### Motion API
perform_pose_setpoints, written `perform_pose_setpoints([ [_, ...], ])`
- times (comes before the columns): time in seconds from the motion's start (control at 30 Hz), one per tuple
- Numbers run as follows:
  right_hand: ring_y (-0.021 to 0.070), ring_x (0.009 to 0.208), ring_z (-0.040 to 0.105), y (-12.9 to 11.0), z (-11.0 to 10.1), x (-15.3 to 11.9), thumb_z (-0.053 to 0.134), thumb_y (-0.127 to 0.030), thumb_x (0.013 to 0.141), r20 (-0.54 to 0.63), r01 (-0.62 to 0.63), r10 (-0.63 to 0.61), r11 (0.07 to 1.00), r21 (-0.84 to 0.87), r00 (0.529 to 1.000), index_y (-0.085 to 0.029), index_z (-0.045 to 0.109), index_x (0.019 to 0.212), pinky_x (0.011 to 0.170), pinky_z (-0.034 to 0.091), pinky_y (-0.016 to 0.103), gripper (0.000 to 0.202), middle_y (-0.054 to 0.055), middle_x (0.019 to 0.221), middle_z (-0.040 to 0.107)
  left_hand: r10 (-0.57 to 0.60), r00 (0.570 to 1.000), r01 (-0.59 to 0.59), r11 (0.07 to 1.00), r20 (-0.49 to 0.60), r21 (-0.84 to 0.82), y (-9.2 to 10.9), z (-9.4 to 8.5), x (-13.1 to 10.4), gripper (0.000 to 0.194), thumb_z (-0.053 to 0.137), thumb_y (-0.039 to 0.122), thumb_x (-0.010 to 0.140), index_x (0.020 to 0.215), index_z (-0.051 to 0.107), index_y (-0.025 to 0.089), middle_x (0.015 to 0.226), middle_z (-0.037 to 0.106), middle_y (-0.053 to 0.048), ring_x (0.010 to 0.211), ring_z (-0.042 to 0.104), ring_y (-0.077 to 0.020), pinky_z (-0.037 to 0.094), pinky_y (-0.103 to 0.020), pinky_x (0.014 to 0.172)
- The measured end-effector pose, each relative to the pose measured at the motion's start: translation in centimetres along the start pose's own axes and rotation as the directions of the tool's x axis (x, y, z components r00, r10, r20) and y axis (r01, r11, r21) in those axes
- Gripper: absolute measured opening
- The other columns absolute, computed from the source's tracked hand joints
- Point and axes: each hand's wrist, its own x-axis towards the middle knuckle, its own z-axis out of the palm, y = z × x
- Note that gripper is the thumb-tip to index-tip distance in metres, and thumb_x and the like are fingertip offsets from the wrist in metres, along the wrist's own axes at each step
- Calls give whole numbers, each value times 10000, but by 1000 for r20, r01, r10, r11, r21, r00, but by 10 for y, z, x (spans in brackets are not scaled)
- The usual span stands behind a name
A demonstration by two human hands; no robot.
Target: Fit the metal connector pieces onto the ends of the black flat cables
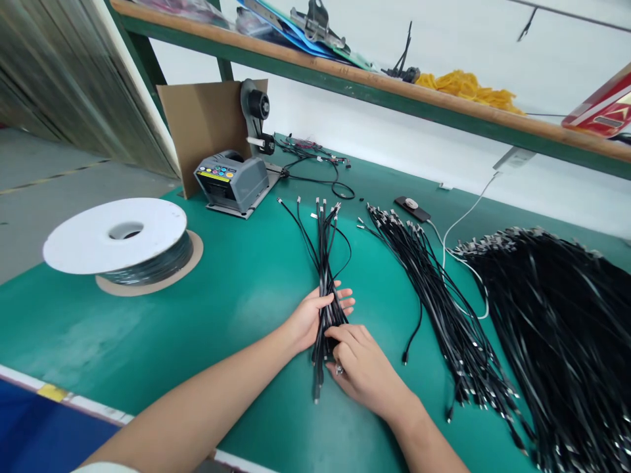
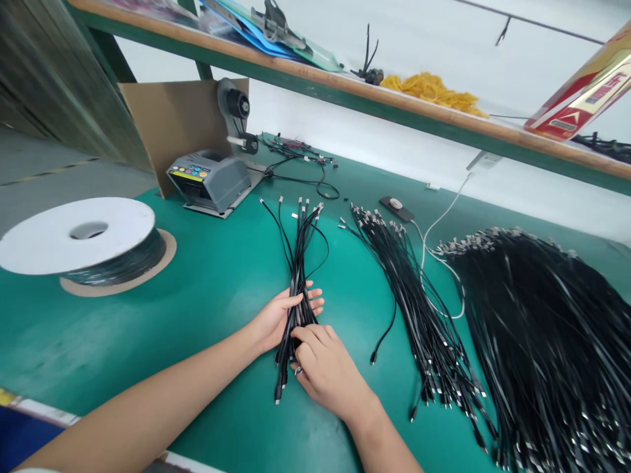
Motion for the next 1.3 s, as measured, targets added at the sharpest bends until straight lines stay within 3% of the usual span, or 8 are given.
perform_pose_setpoints([
  [0.17, 257, 1090, 570, 1, 5, 7, 561, -86, 922, -6, 72, -73, 996, -55, 997, -196, 530, 904, 884, 450, 432, 115, 101, 1241, 651, -36, 999, 37, 998, 6, -46, 0, -1, 1, 280, 499, 37, 921, 1175, 590, 112, 1049, 765, -144, 925, 764, -264, 554, -453, 943],
  [0.33, 271, 1140, 555, 3, -1, 3, 627, -154, 900, -17, 102, -104, 992, -74, 994, -186, 538, 908, 927, 447, 460, 95, 112, 1284, 639, -62, 998, 62, 993, -3, -102, 3, 1, 0, 279, 471, 30, 927, 1160, 598, 115, 1021, 771, -133, 939, 763, -254, 534, -482, 993],
  [0.6, 234, 1099, 570, 5, 10, 0, 546, -49, 946, -103, 150, -164, 980, -131, 981, -174, 557, 869, 957, 432, 445, 147, 79, 1253, 683, -48, 999, 45, 988, -15, -146, 4, 4, -2, 285, 456, 22, 938, 1175, 590, 106, 991, 767, -140, 915, 765, -247, 537, -477, 994],
  [1.03, 198, 1027, 607, 3, 8, 0, 582, -69, 959, -165, 204, -232, 964, -168, 959, -168, 577, 784, 955, 440, 410, 202, 34, 1167, 733, -75, 996, 68, 986, -40, -152, 1, 1, 2, 244, 436, 31, 970, 1116, 615, 113, 888, 727, -86, 855, 751, -209, 604, -380, 831],
  [1.3, 204, 1080, 602, -4, -1, -8, 568, -68, 967, -135, 253, -276, 953, -167, 952, -150, 590, 776, 977, 444, 395, 209, 81, 1191, 720, -76, 997, 73, 989, -19, -126, 4, -1, 1, 138, 605, 136, 948, 1081, 641, 132, 867, 667, -5, 727, 669, -142, 600, -310, 678],
])
